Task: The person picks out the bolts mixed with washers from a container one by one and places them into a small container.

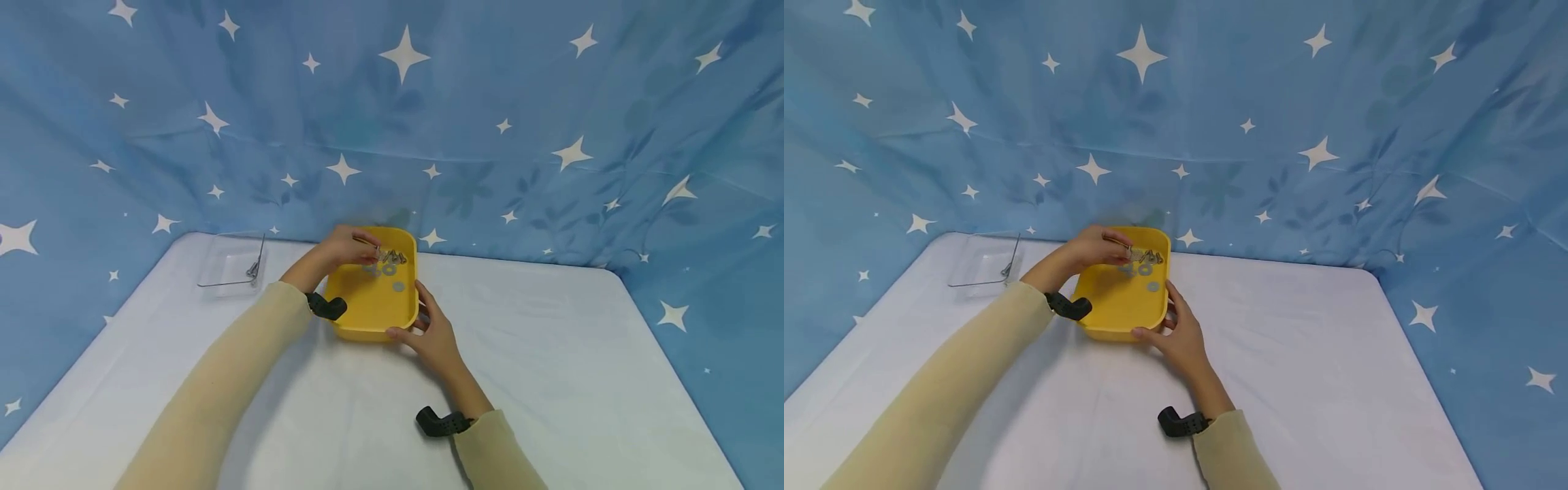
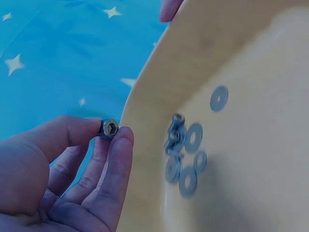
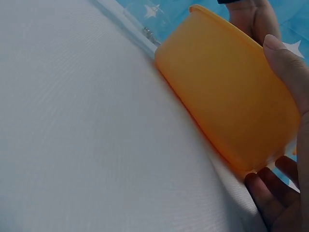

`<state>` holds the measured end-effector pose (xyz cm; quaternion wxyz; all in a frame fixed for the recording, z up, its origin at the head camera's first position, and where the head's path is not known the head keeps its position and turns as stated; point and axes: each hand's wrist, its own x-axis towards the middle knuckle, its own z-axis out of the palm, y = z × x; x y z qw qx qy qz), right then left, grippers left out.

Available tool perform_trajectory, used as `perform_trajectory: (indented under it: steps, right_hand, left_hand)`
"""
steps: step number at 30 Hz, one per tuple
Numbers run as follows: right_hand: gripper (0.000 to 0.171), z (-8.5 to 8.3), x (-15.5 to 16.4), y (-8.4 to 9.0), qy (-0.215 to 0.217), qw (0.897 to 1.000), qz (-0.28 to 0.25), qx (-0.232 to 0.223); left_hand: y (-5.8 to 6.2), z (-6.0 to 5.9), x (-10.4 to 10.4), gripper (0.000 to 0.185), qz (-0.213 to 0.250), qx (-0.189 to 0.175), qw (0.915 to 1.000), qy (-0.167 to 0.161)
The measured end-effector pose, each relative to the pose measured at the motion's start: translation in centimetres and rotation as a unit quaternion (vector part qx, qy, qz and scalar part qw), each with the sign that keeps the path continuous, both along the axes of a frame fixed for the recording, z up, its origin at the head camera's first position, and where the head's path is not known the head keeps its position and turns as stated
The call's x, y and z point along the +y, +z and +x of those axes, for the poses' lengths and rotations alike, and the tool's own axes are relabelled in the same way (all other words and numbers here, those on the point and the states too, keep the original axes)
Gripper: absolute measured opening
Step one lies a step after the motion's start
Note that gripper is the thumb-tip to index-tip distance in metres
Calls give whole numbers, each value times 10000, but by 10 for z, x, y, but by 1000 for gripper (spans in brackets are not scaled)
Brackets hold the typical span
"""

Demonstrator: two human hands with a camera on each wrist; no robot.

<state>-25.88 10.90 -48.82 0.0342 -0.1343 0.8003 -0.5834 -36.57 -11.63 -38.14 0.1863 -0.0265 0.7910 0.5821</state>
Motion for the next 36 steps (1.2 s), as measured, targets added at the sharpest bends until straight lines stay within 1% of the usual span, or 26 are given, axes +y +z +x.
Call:
perform_trajectory:
  steps: [3, 9, 12, 13, 16, 18, 21, 25, 28, 30, 32, 35, 36]
  right_hand:
    - [103, 1, 1, 1, -56, 10000, 15, -79]
    - [102, -6, -1, 7, -63, 10000, 43, -49]
    - [103, -6, -3, 8, -66, 9997, 141, -178]
    - [104, -5, -3, 9, -69, 9995, 165, -242]
    - [104, -1, -4, 12, -93, 9991, 183, -369]
    - [102, 4, -4, 18, -130, 9991, 122, -375]
    - [98, 13, -4, 30, -129, 9994, 71, -321]
    - [96, 22, -6, 39, -169, 9994, 149, -265]
    - [96, 23, -7, 39, -244, 9992, 188, -258]
    - [97, 19, -6, 31, -261, 9991, 185, -274]
    - [98, 12, -5, 19, -261, 9992, 157, -262]
    - [100, 2, -2, 4, -281, 9993, 113, -208]
    - [100, 1, -2, 2, -278, 9994, 103, -159]
  left_hand:
    - [4, 5, -14, 40, -53, -13, 10000, 52]
    - [19, 13, -51, 41, -383, 149, 9978, 529]
    - [25, 19, -72, 42, -602, 260, 9950, 753]
    - [26, 22, -78, 42, -675, 309, 9937, 840]
    - [28, 29, -97, 41, -710, 372, 9907, 1097]
    - [28, 35, -108, 42, -741, 380, 9889, 1229]
    - [29, 45, -127, 41, -801, 524, 9860, 1364]
    - [26, 53, -148, 41, -983, 782, 9796, 1570]
    - [20, 56, -161, 43, -1155, 790, 9753, 1710]
    - [15, 56, -169, 42, -1271, 759, 9729, 1773]
    - [9, 55, -175, 43, -1383, 716, 9700, 1869]
    - [1, 53, -184, 42, -1457, 657, 9659, 2039]
    - [-1, 52, -187, 42, -1453, 642, 9649, 2093]
